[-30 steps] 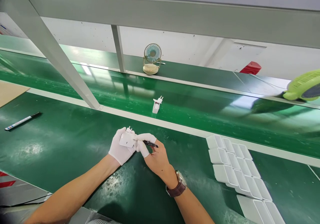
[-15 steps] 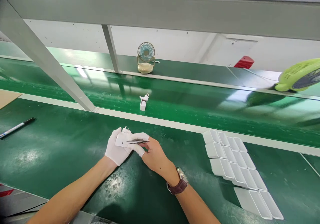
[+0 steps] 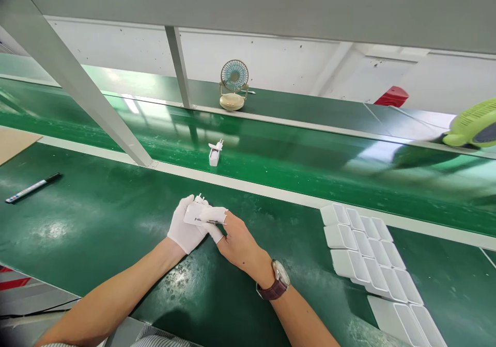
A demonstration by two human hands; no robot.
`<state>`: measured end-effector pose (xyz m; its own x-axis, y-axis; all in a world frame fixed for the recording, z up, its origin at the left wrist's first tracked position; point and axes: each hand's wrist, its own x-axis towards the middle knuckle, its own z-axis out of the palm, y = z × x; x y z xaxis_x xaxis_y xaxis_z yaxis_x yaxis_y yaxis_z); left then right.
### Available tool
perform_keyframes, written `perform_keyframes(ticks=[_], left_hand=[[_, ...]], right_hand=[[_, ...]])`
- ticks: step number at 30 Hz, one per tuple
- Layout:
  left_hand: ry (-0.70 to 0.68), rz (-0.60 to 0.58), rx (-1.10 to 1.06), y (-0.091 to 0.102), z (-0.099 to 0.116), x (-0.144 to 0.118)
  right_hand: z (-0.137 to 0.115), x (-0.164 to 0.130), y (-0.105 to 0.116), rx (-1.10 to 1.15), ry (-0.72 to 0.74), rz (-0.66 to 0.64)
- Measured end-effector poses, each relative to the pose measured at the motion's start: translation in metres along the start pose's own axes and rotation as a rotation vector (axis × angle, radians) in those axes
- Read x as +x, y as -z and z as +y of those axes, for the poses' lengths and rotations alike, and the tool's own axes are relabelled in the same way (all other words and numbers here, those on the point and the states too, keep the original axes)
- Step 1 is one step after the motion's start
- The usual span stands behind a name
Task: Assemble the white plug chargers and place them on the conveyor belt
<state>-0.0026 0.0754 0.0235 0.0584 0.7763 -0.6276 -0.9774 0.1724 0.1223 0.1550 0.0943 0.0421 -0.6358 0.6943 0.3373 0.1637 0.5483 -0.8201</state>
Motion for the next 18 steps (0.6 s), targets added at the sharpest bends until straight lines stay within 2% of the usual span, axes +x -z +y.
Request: perform_keyframes(ticks=[6, 18], left_hand=[[-0.021, -0.008, 0.027, 0.0, -0.003, 0.0008], [-0.027, -0.043, 0.069, -0.0018, -0.0062, -0.0006]], right_hand=[[-0.0021, 0.0002, -0.0003, -0.046, -0.025, -0.028], [-0.002, 0.0068, 0.0015, -0.004, -0.131, -0.101]])
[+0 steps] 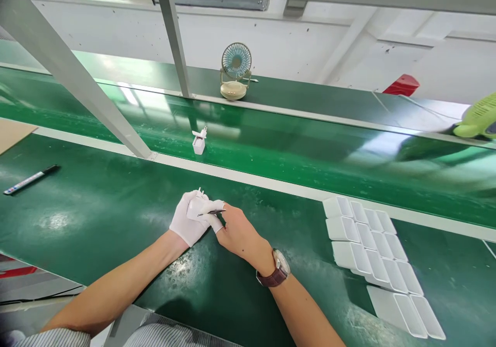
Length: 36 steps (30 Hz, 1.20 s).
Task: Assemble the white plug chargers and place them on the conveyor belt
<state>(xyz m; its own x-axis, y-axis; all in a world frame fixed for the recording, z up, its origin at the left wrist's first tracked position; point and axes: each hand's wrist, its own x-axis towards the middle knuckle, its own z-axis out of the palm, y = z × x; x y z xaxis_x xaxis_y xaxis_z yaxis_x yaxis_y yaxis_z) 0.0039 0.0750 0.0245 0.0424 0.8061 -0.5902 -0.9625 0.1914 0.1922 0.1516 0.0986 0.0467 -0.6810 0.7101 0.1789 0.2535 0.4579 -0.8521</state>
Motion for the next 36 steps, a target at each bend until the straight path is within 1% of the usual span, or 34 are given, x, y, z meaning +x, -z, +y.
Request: perform_keyframes(ticks=[4, 9, 12, 16, 21, 27, 36], left_hand=[[0.0, 0.006, -0.003, -0.003, -0.002, -0.003], [-0.013, 0.014, -0.012, -0.005, -0.002, -0.003], [-0.026, 0.004, -0.015, -0.006, -0.001, -0.003], [0.001, -0.027, -0.018, -0.005, 0.0, -0.005], [-0.017, 0.018, -0.045, -0.002, -0.001, -0.004], [-0.004, 0.035, -0.045, 0.001, 0.0, 0.0], [-0.006, -0.025, -0.046, 0.005, -0.001, 0.003]], right_hand=[[0.006, 0.002, 0.0, -0.006, 0.002, -0.015], [0.011, 0.006, -0.001, 0.014, 0.024, 0.001], [0.01, 0.006, 0.0, 0.082, 0.046, 0.028], [0.006, 0.004, 0.003, 0.122, 0.038, 0.05], [0.003, 0.002, 0.006, 0.091, 0.058, 0.012], [0.005, 0.002, 0.005, 0.06, 0.067, 0.004], [0.005, 0.0, 0.004, 0.03, 0.092, -0.01]])
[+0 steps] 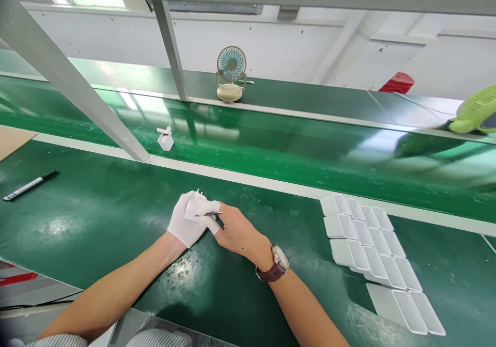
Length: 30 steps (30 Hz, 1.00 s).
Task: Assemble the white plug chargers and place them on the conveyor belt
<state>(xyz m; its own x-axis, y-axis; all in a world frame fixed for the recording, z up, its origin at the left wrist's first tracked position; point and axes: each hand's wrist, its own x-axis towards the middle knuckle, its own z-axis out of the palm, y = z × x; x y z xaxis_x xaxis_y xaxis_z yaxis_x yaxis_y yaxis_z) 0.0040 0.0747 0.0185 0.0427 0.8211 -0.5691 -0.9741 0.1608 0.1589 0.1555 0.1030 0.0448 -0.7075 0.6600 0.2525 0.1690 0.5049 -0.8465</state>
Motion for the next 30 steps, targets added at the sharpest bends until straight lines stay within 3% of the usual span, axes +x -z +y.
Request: perform_keyframes(ticks=[5, 24, 30], left_hand=[[0.007, 0.009, 0.027, 0.004, 0.0, 0.001], [-0.004, 0.004, 0.032, 0.008, -0.005, -0.002], [0.021, -0.025, 0.004, 0.0, -0.005, -0.005]], right_hand=[[-0.005, -0.001, -0.002, -0.054, 0.058, 0.012], [0.006, 0.002, -0.008, 0.0, 0.027, -0.019], [0.005, 0.007, -0.001, -0.028, -0.019, -0.056]])
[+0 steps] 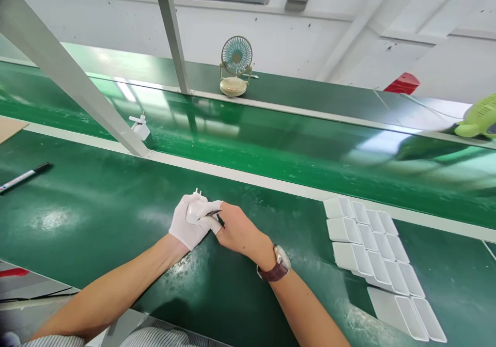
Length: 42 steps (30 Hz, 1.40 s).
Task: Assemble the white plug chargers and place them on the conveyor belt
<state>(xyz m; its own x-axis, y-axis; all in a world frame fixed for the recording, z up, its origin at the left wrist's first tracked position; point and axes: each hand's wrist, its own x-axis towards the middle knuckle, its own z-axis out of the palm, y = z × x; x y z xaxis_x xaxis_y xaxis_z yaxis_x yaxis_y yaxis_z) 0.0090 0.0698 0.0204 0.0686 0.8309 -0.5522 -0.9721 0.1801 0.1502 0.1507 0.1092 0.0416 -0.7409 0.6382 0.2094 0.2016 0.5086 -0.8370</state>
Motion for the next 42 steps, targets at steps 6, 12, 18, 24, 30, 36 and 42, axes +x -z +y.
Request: perform_keyframes(ticks=[6, 12, 18, 24, 30, 36, 42], left_hand=[[0.042, -0.04, -0.041, -0.008, 0.002, -0.005], [0.025, 0.022, -0.031, -0.004, 0.002, -0.004], [0.005, 0.026, -0.019, -0.004, 0.003, -0.001], [0.007, 0.026, 0.014, 0.0, 0.006, 0.0], [-0.09, -0.071, 0.205, 0.002, 0.006, 0.005], [-0.318, -0.139, 0.669, 0.005, 0.003, 0.006], [-0.312, -0.345, 0.882, 0.013, 0.002, 0.006]], right_hand=[[-0.007, -0.002, 0.014, 0.126, -0.038, 0.082], [-0.014, -0.003, 0.016, 0.068, -0.008, 0.114], [-0.012, -0.004, 0.012, 0.062, 0.018, 0.115], [-0.007, -0.005, 0.003, 0.08, 0.021, 0.108], [-0.014, -0.007, 0.015, 0.073, 0.026, 0.206], [0.03, -0.016, 0.042, -0.421, -0.013, 0.298], [0.076, -0.044, 0.041, -0.784, -0.004, 0.057]])
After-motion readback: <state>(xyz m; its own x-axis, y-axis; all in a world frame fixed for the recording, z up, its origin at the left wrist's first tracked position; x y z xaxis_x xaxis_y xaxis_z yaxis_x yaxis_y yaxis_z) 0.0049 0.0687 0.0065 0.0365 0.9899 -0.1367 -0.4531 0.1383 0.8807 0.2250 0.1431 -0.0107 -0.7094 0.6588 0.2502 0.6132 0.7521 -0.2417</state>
